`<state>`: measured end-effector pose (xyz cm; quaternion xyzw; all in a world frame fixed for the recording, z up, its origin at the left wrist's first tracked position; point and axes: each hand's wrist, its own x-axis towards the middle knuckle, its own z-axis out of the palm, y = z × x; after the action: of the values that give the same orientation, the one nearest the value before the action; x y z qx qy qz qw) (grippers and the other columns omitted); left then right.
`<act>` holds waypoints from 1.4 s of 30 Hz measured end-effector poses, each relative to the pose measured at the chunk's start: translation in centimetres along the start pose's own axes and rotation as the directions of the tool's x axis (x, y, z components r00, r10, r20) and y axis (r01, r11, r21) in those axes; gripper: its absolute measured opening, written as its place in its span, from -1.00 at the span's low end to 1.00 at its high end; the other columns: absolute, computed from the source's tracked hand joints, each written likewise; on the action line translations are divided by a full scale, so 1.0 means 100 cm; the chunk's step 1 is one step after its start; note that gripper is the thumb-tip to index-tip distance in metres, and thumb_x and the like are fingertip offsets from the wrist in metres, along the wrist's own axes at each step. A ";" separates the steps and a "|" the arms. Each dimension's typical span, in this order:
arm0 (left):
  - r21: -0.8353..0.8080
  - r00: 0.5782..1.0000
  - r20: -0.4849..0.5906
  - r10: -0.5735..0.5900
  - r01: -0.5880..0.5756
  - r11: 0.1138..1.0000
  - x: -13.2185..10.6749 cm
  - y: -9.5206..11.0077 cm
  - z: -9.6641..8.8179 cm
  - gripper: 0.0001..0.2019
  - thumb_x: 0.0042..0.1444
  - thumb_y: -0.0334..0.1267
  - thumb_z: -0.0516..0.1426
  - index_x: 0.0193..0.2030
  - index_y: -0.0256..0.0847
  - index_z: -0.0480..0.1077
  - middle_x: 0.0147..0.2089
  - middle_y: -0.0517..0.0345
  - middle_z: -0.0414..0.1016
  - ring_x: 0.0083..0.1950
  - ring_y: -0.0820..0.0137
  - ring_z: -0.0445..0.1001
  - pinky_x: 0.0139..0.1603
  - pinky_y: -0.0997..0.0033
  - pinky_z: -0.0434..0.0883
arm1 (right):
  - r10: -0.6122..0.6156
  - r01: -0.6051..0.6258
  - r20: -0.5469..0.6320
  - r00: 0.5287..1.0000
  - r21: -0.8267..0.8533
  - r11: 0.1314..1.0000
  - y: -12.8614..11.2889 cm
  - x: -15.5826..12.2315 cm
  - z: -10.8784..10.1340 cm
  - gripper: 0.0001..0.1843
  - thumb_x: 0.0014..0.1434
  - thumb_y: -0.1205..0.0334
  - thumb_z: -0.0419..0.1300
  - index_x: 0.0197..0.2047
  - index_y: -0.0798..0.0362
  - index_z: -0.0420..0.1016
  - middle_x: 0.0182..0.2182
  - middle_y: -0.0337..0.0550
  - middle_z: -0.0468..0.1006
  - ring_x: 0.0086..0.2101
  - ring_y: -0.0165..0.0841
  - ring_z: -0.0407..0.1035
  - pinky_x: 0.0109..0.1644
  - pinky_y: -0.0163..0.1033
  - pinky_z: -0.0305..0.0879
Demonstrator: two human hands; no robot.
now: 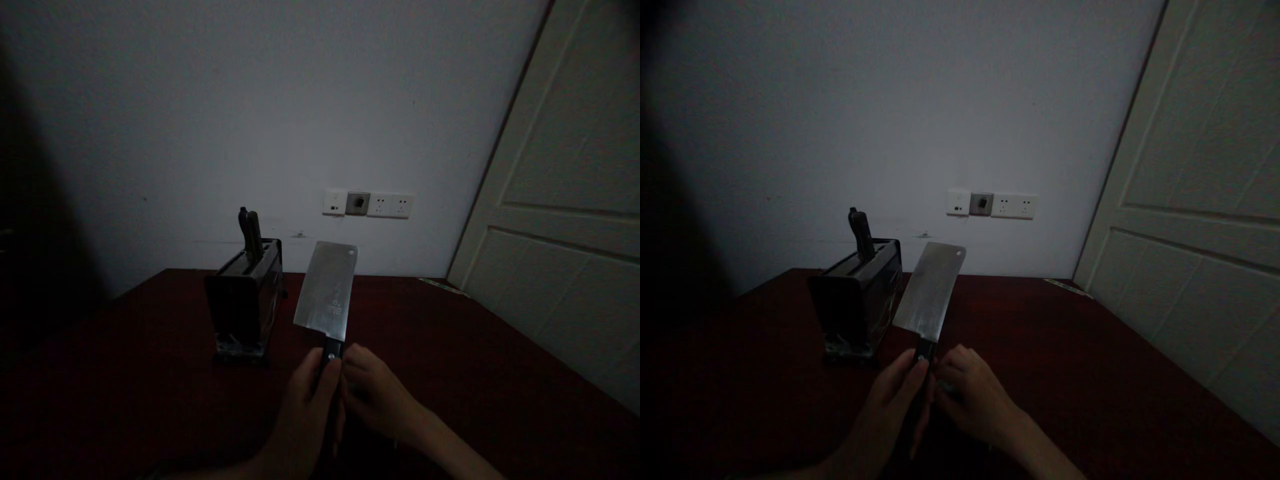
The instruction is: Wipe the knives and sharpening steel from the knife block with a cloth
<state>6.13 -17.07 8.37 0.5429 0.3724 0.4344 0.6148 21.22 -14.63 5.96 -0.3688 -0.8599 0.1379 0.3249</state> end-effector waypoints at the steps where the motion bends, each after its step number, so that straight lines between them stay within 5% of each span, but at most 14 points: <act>1: 0.004 1.000 0.001 -0.005 0.005 1.000 0.000 0.000 0.000 -0.63 0.11 0.11 -0.02 -0.38 -0.20 0.17 -0.72 0.41 0.13 -0.77 0.63 0.06 -0.82 0.69 0.07 | 0.066 -0.058 -0.107 0.992 0.081 0.995 0.001 0.004 -0.005 -0.76 0.20 0.21 -0.01 -0.39 0.06 0.43 -0.37 -0.11 0.46 -0.31 -0.34 0.31 -0.21 -0.20 0.22; 3: 0.012 1.000 0.000 -0.009 0.009 1.000 0.001 0.000 0.000 -0.63 0.11 0.11 -0.02 -0.39 -0.20 0.17 -0.73 0.41 0.14 -0.78 0.63 0.06 -0.83 0.70 0.07 | 0.241 -0.172 -0.270 0.932 0.253 0.952 0.002 0.012 -0.014 -0.66 0.22 0.14 -0.03 -0.49 0.08 0.39 -0.47 -0.16 0.42 -0.40 -0.39 0.28 -0.29 -0.26 0.19; 5: 0.023 1.000 0.003 -0.006 0.006 1.000 0.001 0.001 0.000 -0.63 0.12 0.11 -0.03 -0.39 -0.20 0.18 -0.73 0.41 0.15 -0.78 0.63 0.07 -0.83 0.70 0.07 | 0.399 -0.262 -0.305 0.865 0.406 0.876 0.000 0.018 -0.021 -0.64 0.18 0.05 0.03 -0.54 0.09 0.36 -0.55 -0.22 0.36 -0.47 -0.42 0.24 -0.37 -0.29 0.15; 10: 0.038 1.000 -0.006 -0.017 0.018 0.999 0.003 -0.001 -0.002 -0.63 0.12 0.10 -0.04 -0.38 -0.20 0.18 -0.73 0.40 0.15 -0.77 0.63 0.08 -0.82 0.70 0.07 | 0.560 -0.371 -0.090 0.824 0.662 0.651 -0.010 0.023 -0.020 -0.57 0.02 -0.14 0.13 -0.53 0.09 0.33 -0.67 -0.35 0.21 -0.65 -0.52 0.04 -0.62 -0.36 -0.07; 13: 0.028 1.000 -0.012 -0.016 0.016 0.999 0.004 -0.004 -0.002 -0.63 0.11 0.10 -0.02 -0.39 -0.20 0.19 -0.70 0.39 0.16 -0.76 0.62 0.10 -0.82 0.69 0.09 | 0.562 -0.388 -0.035 0.826 0.688 0.613 -0.016 0.024 -0.017 -0.52 -0.04 -0.22 0.13 -0.58 0.08 0.27 -0.72 -0.40 0.14 -0.70 -0.55 -0.03 -0.67 -0.37 -0.16; 31: -0.012 0.991 -0.063 -0.114 0.114 0.993 0.001 -0.006 0.005 -0.54 0.02 0.22 -0.02 -0.40 -0.20 0.21 -0.72 0.35 0.20 -0.76 0.59 0.12 -0.78 0.64 0.11 | 0.478 -0.422 0.116 0.871 0.675 0.605 -0.018 0.030 -0.007 -0.54 -0.04 -0.16 0.16 -0.56 0.11 0.28 -0.65 -0.37 0.15 -0.60 -0.54 -0.01 -0.56 -0.36 -0.11; 38: -0.044 0.984 -0.087 -0.153 0.150 0.988 -0.001 -0.012 0.005 -0.53 -0.03 0.25 0.02 -0.34 -0.19 0.27 -0.66 0.31 0.25 -0.72 0.54 0.18 -0.75 0.58 0.14 | 0.445 -0.385 0.074 0.893 0.639 0.666 -0.023 0.028 -0.007 -0.61 0.06 -0.06 0.10 -0.55 0.11 0.28 -0.62 -0.33 0.19 -0.56 -0.51 0.06 -0.54 -0.37 -0.01; 42: 0.003 0.979 -0.135 -0.150 0.152 0.988 -0.005 -0.012 -0.001 -0.56 -0.01 0.15 0.08 -0.15 -0.15 0.34 -0.48 0.15 0.42 -0.50 0.42 0.42 -0.53 0.51 0.35 | 0.451 -0.369 0.011 0.892 0.594 0.715 -0.024 0.024 -0.005 -0.63 0.10 -0.01 0.07 -0.52 0.13 0.34 -0.58 -0.29 0.24 -0.51 -0.48 0.11 -0.49 -0.36 0.06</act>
<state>6.03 -17.57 7.14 0.4866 0.4560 0.4195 0.6159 18.97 -14.55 8.59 -0.4416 -0.6484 0.4372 0.4399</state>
